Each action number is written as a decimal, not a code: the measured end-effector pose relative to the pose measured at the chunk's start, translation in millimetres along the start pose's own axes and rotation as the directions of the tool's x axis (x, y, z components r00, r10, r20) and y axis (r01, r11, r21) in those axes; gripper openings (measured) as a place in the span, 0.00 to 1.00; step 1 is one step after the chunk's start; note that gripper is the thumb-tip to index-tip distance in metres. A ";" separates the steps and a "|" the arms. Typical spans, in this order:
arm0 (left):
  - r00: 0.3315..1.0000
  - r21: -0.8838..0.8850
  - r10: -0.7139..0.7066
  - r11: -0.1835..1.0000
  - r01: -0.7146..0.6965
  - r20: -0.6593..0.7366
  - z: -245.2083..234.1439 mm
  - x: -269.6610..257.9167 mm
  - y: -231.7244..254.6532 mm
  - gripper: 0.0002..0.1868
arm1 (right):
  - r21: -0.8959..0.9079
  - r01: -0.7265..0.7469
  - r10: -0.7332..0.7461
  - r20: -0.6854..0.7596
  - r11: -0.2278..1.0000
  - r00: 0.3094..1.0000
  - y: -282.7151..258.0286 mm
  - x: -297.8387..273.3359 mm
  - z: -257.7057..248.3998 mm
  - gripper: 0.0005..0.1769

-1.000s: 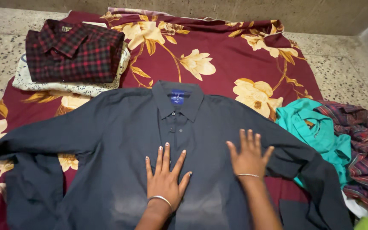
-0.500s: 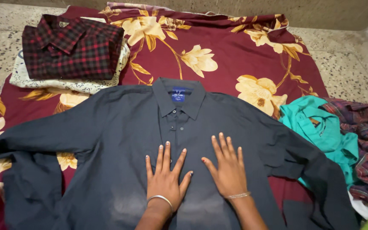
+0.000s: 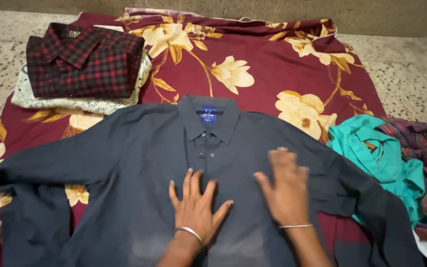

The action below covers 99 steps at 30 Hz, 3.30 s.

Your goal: The person lays a dark blue long-sleeved shirt flat on a floral patterned surface. They proceed to button the shirt starting from the collar and working their way down to the bottom, smoothing the fabric with their hands as they go.

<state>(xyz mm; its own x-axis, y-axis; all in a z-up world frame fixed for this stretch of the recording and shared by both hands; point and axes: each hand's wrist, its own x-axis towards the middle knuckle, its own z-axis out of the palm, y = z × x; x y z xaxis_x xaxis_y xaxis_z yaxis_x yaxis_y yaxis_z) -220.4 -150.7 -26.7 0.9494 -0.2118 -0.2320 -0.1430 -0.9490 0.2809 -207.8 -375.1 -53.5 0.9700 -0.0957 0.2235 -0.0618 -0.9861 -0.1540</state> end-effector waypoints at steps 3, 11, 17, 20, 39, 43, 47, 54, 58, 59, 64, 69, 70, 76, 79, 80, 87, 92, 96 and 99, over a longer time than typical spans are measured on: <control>0.966 0.000 0.169 0.985 -0.172 -0.195 1.6 17.4 -5.5 0.37 | 0.205 0.209 -0.231 0.090 0.956 0.969 -28.7 13.7 9.6 0.42; 0.912 0.058 0.289 0.957 -0.284 -0.290 29.7 35.5 -18.2 0.40 | 0.044 0.341 -0.343 0.188 0.939 0.920 10.8 90.2 35.5 0.43; 0.932 0.015 0.265 0.963 -0.269 -0.248 22.2 33.0 -18.2 0.40 | 0.076 0.104 -0.110 0.077 0.992 0.991 49.0 119.8 39.8 0.41; 0.934 0.018 0.266 0.963 -0.269 -0.238 21.5 33.9 -17.8 0.40 | 0.126 0.111 -0.115 0.026 0.986 0.993 49.1 109.9 44.6 0.41; 0.946 0.051 0.245 0.970 -0.239 -0.211 19.8 31.0 -14.6 0.38 | 0.027 -0.211 0.209 0.057 0.977 0.976 35.6 41.4 29.6 0.46; 0.947 0.051 0.244 0.970 -0.239 -0.210 19.7 29.1 -14.3 0.39 | 0.027 -0.334 0.335 -0.013 0.942 0.942 53.9 29.6 24.5 0.47; 0.938 0.061 0.256 0.967 -0.249 -0.233 22.9 28.8 -15.8 0.38 | 0.103 -0.149 0.155 -0.050 0.983 0.987 21.5 -17.4 29.0 0.45; 0.931 0.007 0.181 0.982 -0.189 -0.317 25.3 14.2 -4.5 0.39 | -0.029 -0.416 0.415 -0.037 0.909 0.909 33.1 -33.2 30.3 0.48; 0.919 -0.096 0.143 0.977 -0.191 -0.368 20.2 0.4 -2.7 0.39 | -0.109 -0.405 0.386 -0.160 0.908 0.908 42.6 -20.0 19.3 0.47; 0.939 -0.175 0.078 0.974 -0.144 -0.336 16.1 5.1 -5.5 0.35 | -0.035 -0.344 0.331 -0.192 0.938 0.924 35.2 -17.2 14.9 0.41; 0.896 -0.419 -0.053 0.895 -0.153 -0.441 -1.2 67.3 -34.3 0.11 | 0.526 -0.056 0.168 -0.168 0.849 0.971 -43.9 16.7 8.5 0.14; 0.944 -0.508 -0.150 0.861 -0.022 -0.295 0.0 132.4 -47.9 0.10 | 0.713 -0.017 0.113 -0.088 0.700 0.990 -111.4 69.3 32.1 0.09; 0.938 -0.498 -0.138 0.866 -0.041 -0.317 1.1 138.8 -47.8 0.10 | 0.660 0.003 0.104 -0.123 0.751 0.987 -117.6 74.3 35.6 0.11; 0.946 -0.440 -0.156 0.898 0.015 -0.285 -11.4 145.9 -37.2 0.10 | 0.458 0.029 0.041 -0.143 0.888 0.989 -119.8 93.1 49.3 0.15; 0.949 -0.389 -0.136 0.921 0.014 -0.286 -17.0 146.7 -32.9 0.11 | 0.491 -0.030 0.090 -0.101 0.871 0.991 -109.6 96.9 59.6 0.10; 0.946 -0.375 -0.134 0.927 0.015 -0.294 -18.0 146.7 -32.9 0.11 | 0.538 -0.046 0.119 -0.100 0.842 0.988 -103.3 97.4 63.2 0.08; 0.958 -0.267 -0.050 0.963 -0.029 -0.283 -15.0 150.4 -33.9 0.08 | 0.914 -0.261 0.248 0.187 0.311 0.951 -76.3 104.7 96.1 0.08; 0.938 -0.270 -0.059 0.962 -0.038 -0.342 -4.8 166.3 -33.0 0.09 | 0.917 -0.231 0.214 0.167 0.326 0.962 -63.3 109.0 117.5 0.07; 0.920 -0.457 -0.140 0.888 -0.047 -0.367 -2.4 174.2 -27.4 0.06 | 0.940 -0.089 0.096 0.060 0.330 0.994 -62.5 117.0 125.3 0.05; 0.878 -0.563 -0.197 0.821 -0.096 -0.436 3.9 175.6 -23.8 0.04 | 0.882 -0.131 0.125 0.083 0.453 0.989 -74.8 111.1 118.0 0.06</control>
<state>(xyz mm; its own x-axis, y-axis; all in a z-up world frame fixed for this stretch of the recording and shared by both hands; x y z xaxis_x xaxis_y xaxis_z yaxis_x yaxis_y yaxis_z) -51.4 -166.2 -77.8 0.9837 0.1031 0.1471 -0.0506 -0.6269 0.7775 -67.6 -295.9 -130.8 0.9708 -0.2065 0.1219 0.0522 -0.3143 -0.9479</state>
